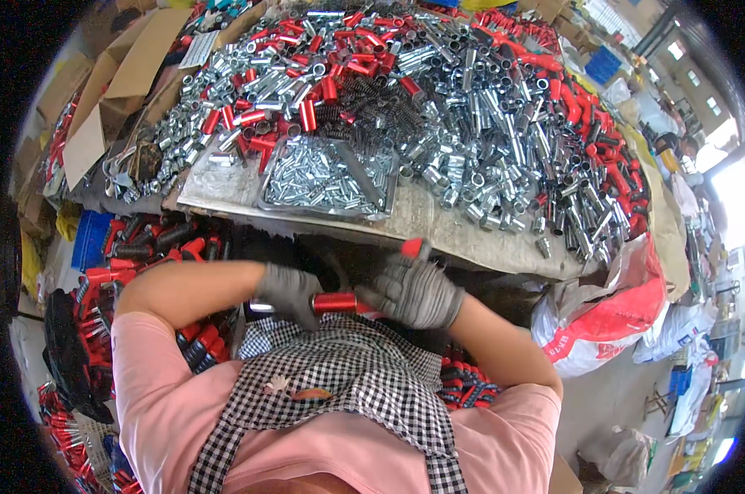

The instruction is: Assembling hand tools by attaching red handles to silver metal shafts at a factory workstation.

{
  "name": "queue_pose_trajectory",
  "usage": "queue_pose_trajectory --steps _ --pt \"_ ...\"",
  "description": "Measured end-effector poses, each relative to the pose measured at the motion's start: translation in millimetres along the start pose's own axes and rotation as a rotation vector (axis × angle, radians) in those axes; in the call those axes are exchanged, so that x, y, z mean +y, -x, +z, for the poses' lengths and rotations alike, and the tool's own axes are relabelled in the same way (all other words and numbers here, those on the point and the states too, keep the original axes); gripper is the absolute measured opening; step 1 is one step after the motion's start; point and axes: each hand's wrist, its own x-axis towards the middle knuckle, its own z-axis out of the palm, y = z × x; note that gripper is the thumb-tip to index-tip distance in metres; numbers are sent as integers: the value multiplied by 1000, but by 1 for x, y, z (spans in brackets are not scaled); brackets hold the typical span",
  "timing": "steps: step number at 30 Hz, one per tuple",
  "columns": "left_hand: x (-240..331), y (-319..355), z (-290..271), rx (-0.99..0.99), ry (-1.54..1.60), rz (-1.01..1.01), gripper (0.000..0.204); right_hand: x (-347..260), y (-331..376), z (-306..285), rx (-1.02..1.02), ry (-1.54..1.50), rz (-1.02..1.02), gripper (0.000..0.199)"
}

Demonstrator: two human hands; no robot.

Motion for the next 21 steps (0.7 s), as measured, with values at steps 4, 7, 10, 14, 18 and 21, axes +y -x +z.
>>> queue_pose_trajectory --steps 4,7,10,14,18,21 --pt "13 7 -1 763 -806 -14 19 -12 9 14 -117 -809 414 38" --pt "11 11 -2 983 -986 45 19 -15 1 8 -72 -1432 598 40" --pt "5 17 -13 494 -428 142 24 -3 -5 -13 26 439 -211 40" --pt "-11 3 7 -13 68 90 31 13 -18 -16 129 622 -828 41" --pt "-6 -3 -8 665 -790 -155 24 6 -13 31 120 -205 135 42" --pt "-33 -4 -15 770 -807 -43 20 4 -22 37 -17 -1073 305 40"
